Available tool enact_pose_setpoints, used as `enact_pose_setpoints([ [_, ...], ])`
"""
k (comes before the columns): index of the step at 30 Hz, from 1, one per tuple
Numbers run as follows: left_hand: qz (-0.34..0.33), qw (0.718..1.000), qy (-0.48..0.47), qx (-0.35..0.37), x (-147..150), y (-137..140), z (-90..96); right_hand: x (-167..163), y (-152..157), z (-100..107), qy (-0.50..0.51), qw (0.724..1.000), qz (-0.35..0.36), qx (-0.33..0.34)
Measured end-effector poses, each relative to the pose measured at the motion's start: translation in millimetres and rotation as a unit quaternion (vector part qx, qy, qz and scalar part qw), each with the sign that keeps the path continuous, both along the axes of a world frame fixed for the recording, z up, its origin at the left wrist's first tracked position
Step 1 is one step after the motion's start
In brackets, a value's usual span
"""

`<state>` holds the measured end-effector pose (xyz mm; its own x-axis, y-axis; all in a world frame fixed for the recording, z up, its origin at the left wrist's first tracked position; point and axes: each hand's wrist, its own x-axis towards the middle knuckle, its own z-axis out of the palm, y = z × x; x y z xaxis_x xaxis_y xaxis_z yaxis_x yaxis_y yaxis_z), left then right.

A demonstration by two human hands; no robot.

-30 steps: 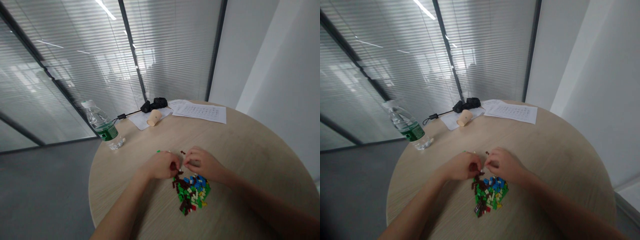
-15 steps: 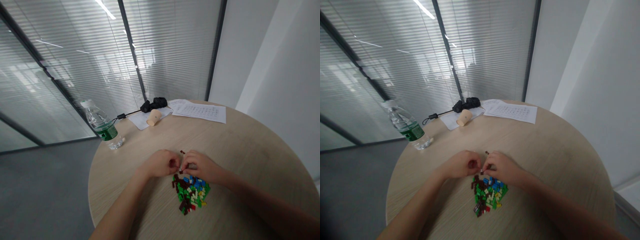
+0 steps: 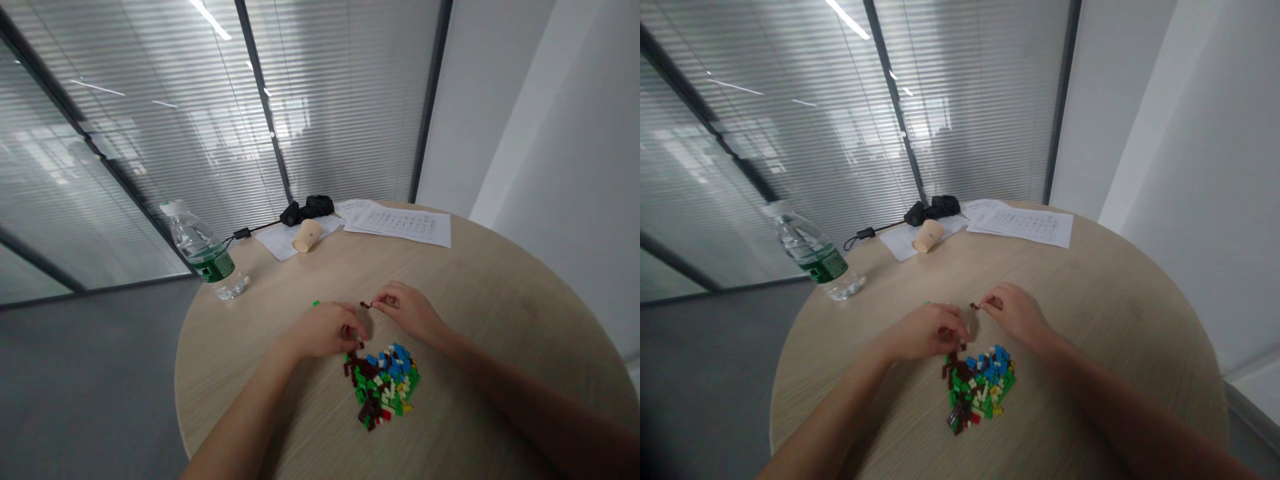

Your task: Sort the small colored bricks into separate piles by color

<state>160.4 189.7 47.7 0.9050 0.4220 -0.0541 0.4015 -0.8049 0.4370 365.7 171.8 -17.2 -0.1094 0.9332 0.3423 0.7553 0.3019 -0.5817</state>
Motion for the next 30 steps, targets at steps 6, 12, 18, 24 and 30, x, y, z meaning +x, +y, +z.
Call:
enact_pose_setpoints([
  [6,-0.011,1.0,-0.006,-0.01,0.2,2.4,-5.1,-6.5,1.0,-1.3,-0.024,1.0,-0.008,0.01],
  [12,-0.019,0.999,-0.018,-0.02,1.6,3.4,-9.2,-2.6,1.5,-6.3,-0.013,1.0,0.013,0.016],
  [18,0.004,0.997,-0.058,-0.042,3.9,2.8,-5.6,-1.3,-0.3,-7.0,0.011,0.999,0.038,0.028],
  [24,0.11,0.988,-0.096,0.049,2.1,14.6,-17.6,-3.3,-3.9,-4.0,0.032,0.999,0.004,0.03],
  [30,0.136,0.974,-0.078,0.163,10.2,22.5,-36.7,-6.0,-5.8,-1.4,0.032,0.999,0.011,0.031],
])
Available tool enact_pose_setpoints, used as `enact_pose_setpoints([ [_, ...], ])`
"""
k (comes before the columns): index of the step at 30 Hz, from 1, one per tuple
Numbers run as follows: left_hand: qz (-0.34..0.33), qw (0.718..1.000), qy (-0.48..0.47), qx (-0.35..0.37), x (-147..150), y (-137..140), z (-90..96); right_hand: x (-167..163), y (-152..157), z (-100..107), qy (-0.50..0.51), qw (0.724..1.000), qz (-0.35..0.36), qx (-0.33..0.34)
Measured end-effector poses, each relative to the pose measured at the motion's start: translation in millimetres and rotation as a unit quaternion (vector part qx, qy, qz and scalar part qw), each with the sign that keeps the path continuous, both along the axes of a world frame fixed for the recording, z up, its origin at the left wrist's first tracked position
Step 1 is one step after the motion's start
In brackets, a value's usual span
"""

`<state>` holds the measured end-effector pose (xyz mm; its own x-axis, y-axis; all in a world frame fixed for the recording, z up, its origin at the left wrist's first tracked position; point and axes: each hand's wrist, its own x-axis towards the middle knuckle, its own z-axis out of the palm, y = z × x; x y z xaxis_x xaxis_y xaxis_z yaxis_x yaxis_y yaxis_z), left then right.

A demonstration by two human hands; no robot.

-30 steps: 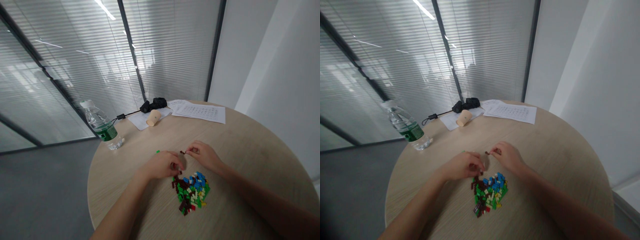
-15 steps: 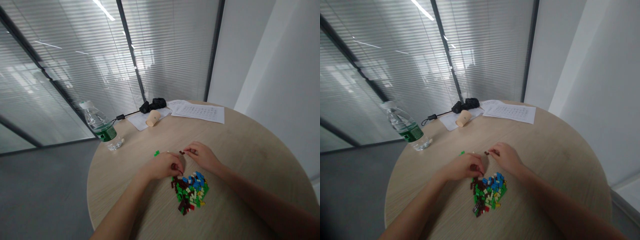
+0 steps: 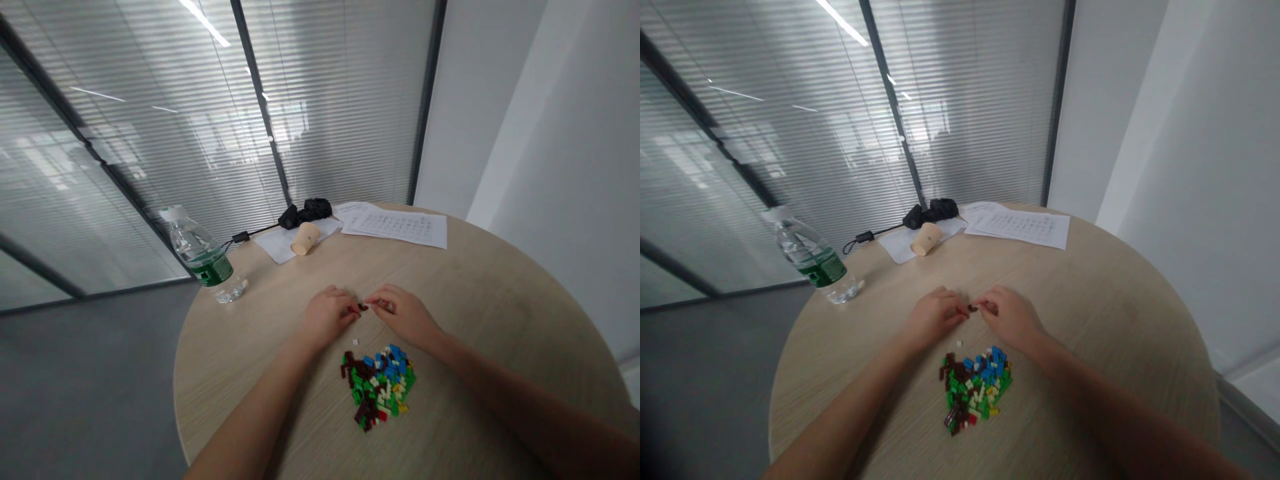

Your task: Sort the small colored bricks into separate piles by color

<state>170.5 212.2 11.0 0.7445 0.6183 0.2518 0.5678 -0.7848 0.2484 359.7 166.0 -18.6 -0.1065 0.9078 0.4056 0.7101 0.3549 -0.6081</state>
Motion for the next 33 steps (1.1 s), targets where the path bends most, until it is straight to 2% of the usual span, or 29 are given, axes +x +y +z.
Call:
enact_pose_setpoints([
  [5,0.029,0.999,0.008,0.027,3.5,-1.2,1.1,0.0,-0.7,0.7,-0.016,1.0,0.008,0.003],
  [8,0.04,0.999,0.005,0.018,-1.2,-3.0,8.4,0.7,-2.3,1.9,-0.053,0.996,0.054,0.043],
  [12,-0.014,0.999,0.014,-0.035,-10.7,-8.0,23.8,-0.9,-7.5,6.0,-0.116,0.982,0.111,0.099],
  [16,-0.09,0.991,0.031,-0.097,-15.5,-13.1,36.3,-2.2,-10.0,5.9,-0.155,0.979,0.104,0.079],
  [19,-0.128,0.983,0.047,-0.126,-14.8,-15.0,38.1,-0.7,-8.3,1.9,-0.137,0.983,0.088,0.083],
  [23,-0.137,0.979,0.069,-0.136,-12.7,-15.4,34.9,0.5,-7.7,2.9,-0.091,0.986,0.099,0.097],
  [25,-0.11,0.984,0.07,-0.124,-13.6,-14.3,34.2,-0.9,-9.5,7.6,-0.08,0.984,0.128,0.092],
  [29,0.005,0.997,0.038,-0.063,-20.1,-8.9,34.1,-6.5,-14.4,17.8,-0.08,0.973,0.203,0.075],
  [33,0.086,0.996,0.033,0.011,-26.1,-2.3,29.3,-10.8,-17.3,22.0,-0.102,0.965,0.237,0.052],
])
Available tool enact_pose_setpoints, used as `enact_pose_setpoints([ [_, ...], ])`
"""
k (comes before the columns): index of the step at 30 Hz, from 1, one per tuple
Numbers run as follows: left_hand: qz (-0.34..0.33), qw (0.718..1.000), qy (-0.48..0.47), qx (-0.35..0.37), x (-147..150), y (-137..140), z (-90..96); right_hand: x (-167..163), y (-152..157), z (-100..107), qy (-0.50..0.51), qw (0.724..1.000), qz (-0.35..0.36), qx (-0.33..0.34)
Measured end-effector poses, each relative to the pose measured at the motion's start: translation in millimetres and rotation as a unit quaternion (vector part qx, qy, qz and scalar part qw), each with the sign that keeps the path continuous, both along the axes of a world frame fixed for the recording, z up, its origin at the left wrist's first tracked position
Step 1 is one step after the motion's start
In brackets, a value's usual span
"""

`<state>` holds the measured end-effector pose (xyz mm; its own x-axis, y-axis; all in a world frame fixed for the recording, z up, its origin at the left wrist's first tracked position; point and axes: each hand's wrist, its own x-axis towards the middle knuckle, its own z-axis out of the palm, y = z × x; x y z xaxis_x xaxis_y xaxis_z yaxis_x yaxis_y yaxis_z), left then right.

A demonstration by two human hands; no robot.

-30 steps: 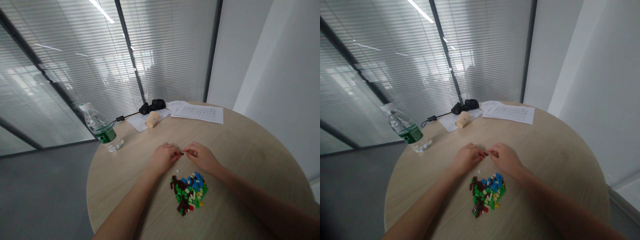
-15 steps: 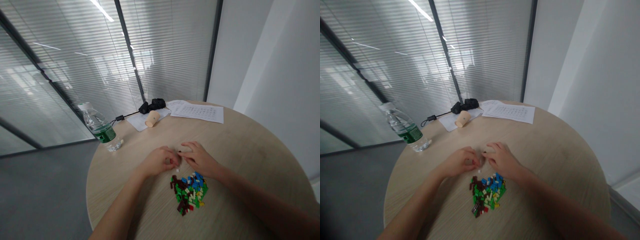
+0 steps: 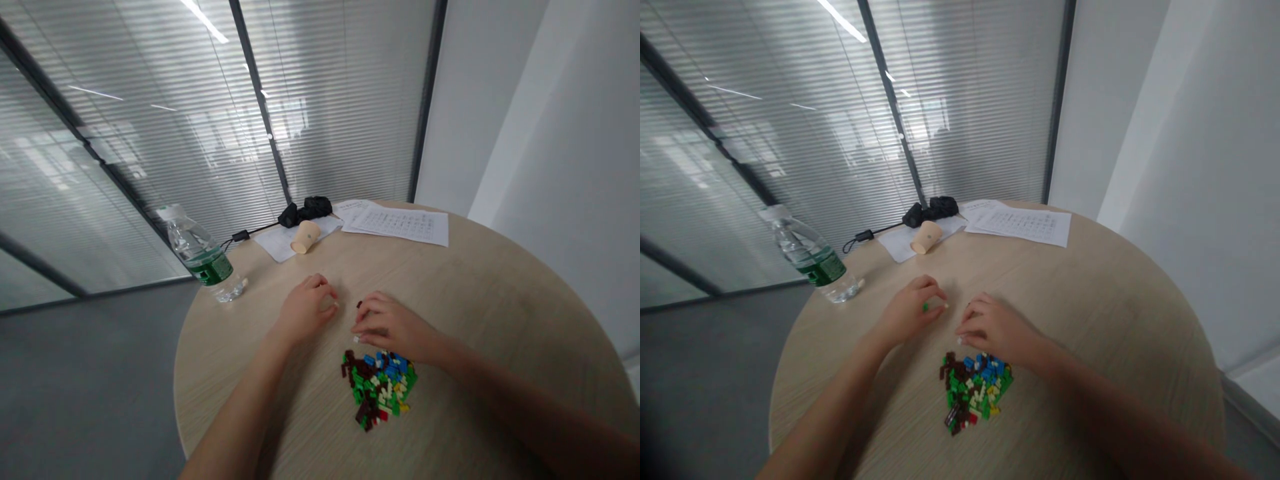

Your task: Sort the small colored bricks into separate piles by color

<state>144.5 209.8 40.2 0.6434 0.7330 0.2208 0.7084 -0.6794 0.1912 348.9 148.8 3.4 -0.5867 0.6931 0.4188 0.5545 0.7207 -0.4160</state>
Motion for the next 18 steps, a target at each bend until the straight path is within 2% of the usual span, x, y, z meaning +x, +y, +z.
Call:
enact_pose_setpoints([
  [4,0.047,0.998,0.03,0.019,-1.6,2.9,-7.1,-1.7,-1.2,0.5,-0.016,1.0,-0.004,-0.006],
  [9,0.087,0.995,0.048,-0.025,-3.1,3.2,-10.2,4.1,2.4,-1.3,-0.009,1.0,-0.02,0.001],
  [11,0.089,0.994,0.053,-0.042,-4.0,3.8,-10.5,11.0,6.4,-3.3,-0.003,0.998,-0.055,0.008],
  [15,0.079,0.995,0.044,-0.049,-6.0,6.0,-11.3,25.8,15.0,-9.2,0.007,0.981,-0.193,0.003],
  [18,0.079,0.994,0.043,-0.056,-6.7,7.0,-11.0,30.8,18.5,-13.3,-0.006,0.973,-0.231,-0.009],
])
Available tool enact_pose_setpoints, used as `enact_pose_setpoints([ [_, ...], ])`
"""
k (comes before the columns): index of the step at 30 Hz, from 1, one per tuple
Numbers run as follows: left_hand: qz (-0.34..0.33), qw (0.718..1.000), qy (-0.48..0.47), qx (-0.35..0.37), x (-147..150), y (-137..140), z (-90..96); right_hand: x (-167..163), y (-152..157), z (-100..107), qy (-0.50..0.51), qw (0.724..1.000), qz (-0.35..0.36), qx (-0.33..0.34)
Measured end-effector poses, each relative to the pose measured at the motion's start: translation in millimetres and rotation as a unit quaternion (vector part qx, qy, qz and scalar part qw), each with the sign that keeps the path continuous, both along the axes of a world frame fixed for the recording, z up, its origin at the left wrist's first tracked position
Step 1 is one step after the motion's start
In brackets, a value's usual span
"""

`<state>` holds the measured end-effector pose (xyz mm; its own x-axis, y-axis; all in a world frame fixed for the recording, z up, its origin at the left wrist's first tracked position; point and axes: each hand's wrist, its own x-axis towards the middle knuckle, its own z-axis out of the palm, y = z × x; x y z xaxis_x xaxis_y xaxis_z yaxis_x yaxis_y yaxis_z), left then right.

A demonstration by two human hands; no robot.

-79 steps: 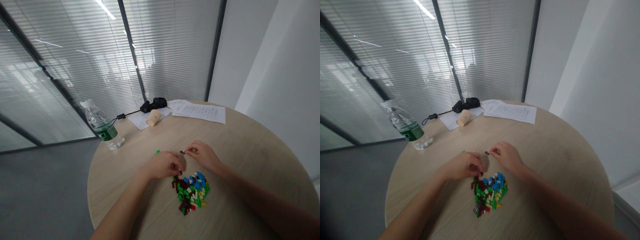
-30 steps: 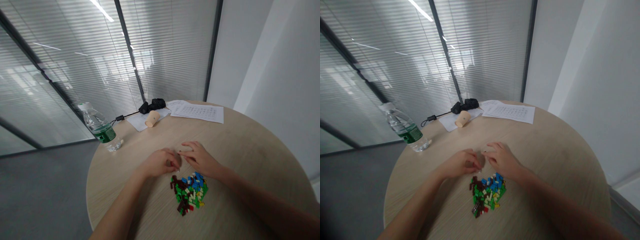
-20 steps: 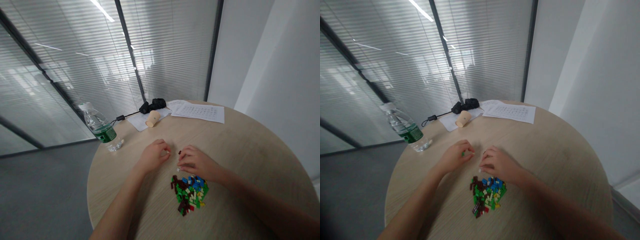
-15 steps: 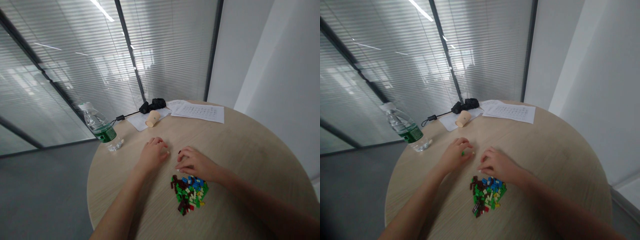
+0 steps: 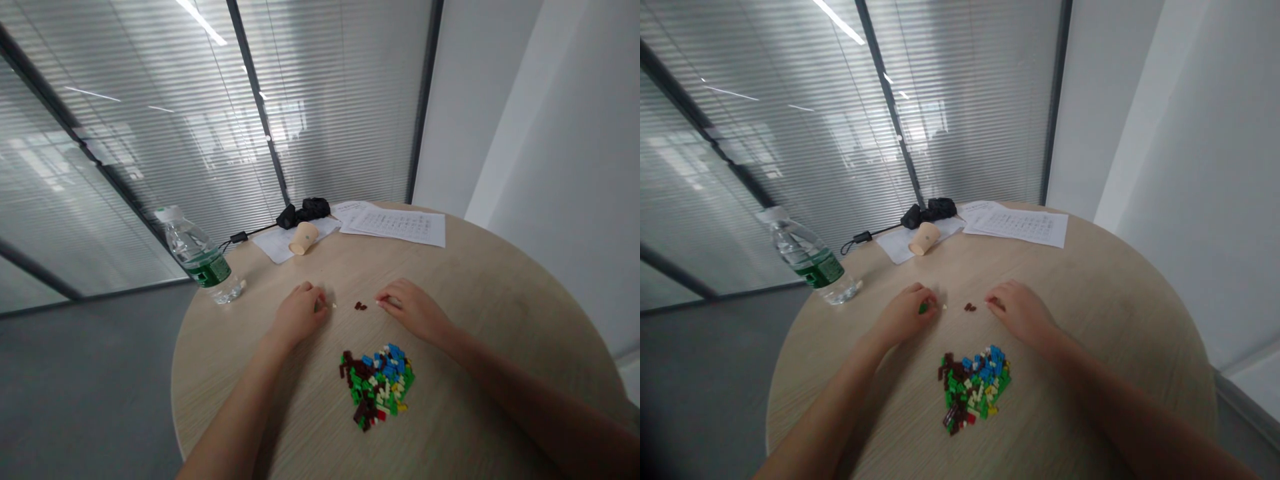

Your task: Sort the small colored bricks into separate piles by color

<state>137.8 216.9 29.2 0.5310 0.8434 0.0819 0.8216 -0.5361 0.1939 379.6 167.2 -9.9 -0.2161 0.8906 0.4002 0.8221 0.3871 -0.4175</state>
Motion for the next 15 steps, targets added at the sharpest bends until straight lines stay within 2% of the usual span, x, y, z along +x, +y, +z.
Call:
enact_pose_setpoints([
  [15,0.025,0.999,0.041,-0.006,1.8,-0.6,2.6,-0.1,1.8,-6.6,-0.014,1.0,-0.018,-0.014],
])
